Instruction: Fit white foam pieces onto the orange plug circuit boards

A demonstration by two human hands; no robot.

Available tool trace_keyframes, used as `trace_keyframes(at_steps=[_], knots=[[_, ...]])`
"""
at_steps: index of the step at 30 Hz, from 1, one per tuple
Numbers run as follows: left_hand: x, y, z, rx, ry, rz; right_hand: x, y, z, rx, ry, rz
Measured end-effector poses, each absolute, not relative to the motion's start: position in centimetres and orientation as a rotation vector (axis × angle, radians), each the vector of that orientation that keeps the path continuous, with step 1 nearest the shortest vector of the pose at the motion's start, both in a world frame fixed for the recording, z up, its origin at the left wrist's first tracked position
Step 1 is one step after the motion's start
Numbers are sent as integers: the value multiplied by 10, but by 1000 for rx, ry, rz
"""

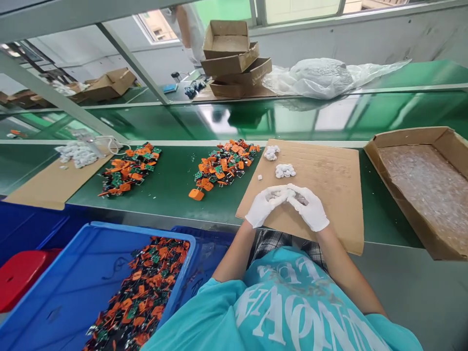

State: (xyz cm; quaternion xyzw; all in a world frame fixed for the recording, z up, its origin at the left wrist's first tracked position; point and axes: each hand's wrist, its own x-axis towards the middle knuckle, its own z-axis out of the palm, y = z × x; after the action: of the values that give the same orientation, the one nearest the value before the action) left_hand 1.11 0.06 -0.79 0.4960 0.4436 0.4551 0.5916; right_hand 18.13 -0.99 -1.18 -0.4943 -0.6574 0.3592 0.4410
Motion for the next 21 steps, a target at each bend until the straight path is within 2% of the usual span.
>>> trace_keyframes(at_steps=[6, 11, 17, 21], knots=[[13, -4, -10, 994, 1015, 1155, 182, -10, -9, -1210, -1476, 1132], [9, -5, -11, 979, 924, 1094, 180, -14, -6, -1321, -1541, 929], [3, -3, -12, 997, 888, 1051, 181, -12, 3, -1213, -1260, 1330], [1, -3, -16, 1009, 893, 1113, 180, -11, 4, -1183, -1116, 1356]])
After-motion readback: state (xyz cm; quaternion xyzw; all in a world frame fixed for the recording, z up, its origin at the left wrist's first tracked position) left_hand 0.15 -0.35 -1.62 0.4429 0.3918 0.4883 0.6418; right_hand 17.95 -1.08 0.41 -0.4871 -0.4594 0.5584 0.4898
